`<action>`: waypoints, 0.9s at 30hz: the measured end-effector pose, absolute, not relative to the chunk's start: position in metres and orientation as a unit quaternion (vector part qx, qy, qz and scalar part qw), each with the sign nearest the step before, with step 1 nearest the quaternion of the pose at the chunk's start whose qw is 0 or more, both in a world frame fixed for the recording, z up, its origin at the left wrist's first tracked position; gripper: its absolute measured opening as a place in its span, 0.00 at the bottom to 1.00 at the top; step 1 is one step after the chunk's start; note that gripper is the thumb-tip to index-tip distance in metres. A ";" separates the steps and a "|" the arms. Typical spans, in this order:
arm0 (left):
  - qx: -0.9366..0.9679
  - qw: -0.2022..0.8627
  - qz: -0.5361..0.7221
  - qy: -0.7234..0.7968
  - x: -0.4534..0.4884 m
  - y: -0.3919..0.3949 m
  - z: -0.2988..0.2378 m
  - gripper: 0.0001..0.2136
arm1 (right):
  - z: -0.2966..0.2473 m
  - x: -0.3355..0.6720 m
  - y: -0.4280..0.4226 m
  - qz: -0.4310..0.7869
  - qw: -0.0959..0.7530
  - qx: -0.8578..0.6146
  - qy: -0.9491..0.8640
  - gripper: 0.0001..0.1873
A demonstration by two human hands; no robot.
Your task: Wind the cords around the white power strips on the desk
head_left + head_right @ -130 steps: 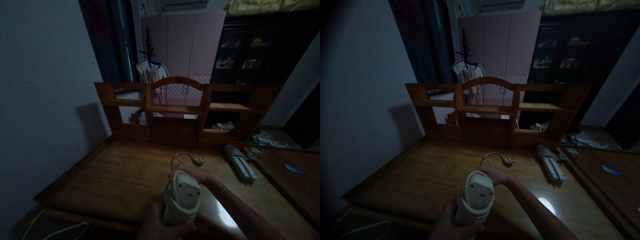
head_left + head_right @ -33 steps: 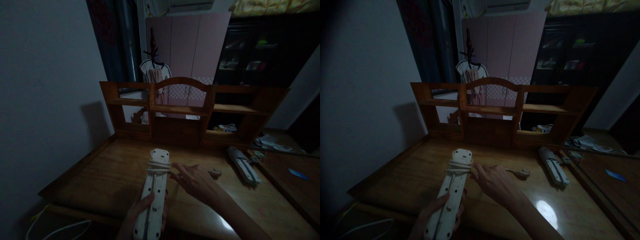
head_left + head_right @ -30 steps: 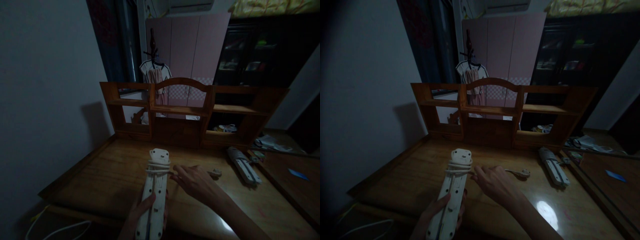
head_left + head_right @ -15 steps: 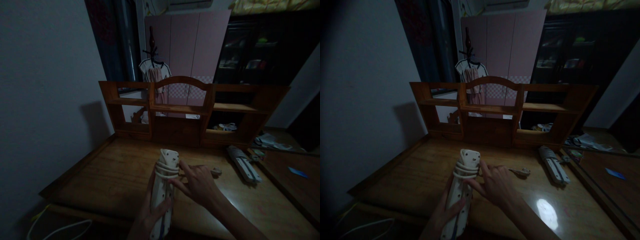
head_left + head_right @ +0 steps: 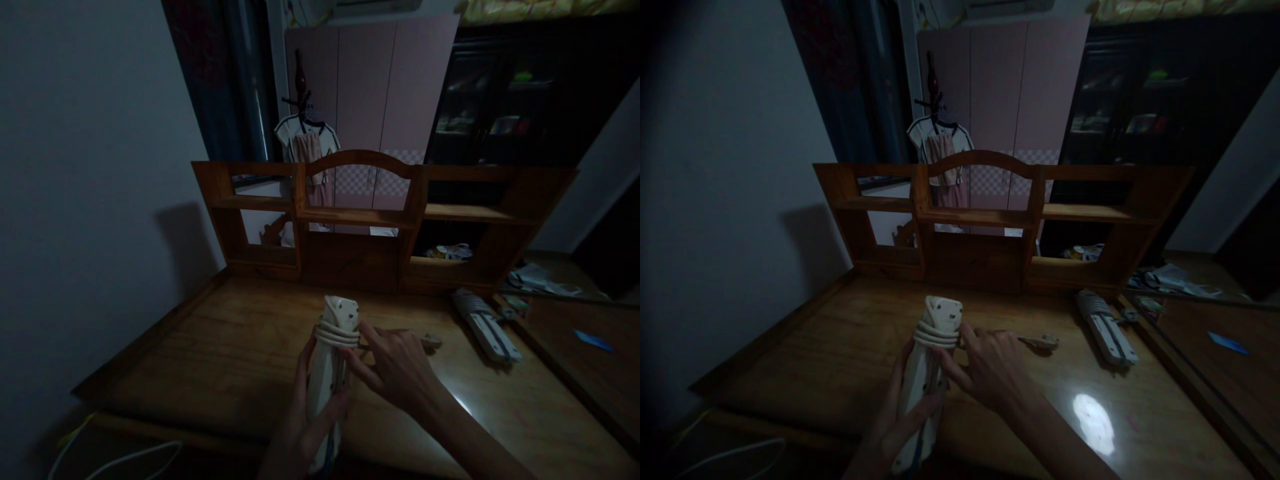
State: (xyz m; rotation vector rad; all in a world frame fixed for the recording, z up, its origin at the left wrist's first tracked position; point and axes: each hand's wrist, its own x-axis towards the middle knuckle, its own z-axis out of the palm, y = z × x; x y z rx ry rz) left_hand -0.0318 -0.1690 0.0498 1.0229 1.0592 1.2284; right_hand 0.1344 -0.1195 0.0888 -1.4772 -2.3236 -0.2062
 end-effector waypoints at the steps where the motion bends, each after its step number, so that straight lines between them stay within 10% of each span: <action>1: 0.430 0.575 0.530 0.451 -0.032 -0.167 0.047 0.43 | 0.090 0.134 -0.119 -0.068 0.191 -0.525 -0.827 0.25; 14: 0.325 0.541 0.571 0.525 -0.060 -0.152 0.035 0.46 | 0.084 0.142 -0.100 0.089 0.214 -0.474 -0.850 0.08; 27: 0.361 0.372 0.597 0.613 -0.066 -0.173 0.042 0.40 | 0.075 0.137 -0.079 0.214 0.352 -0.415 -0.811 0.13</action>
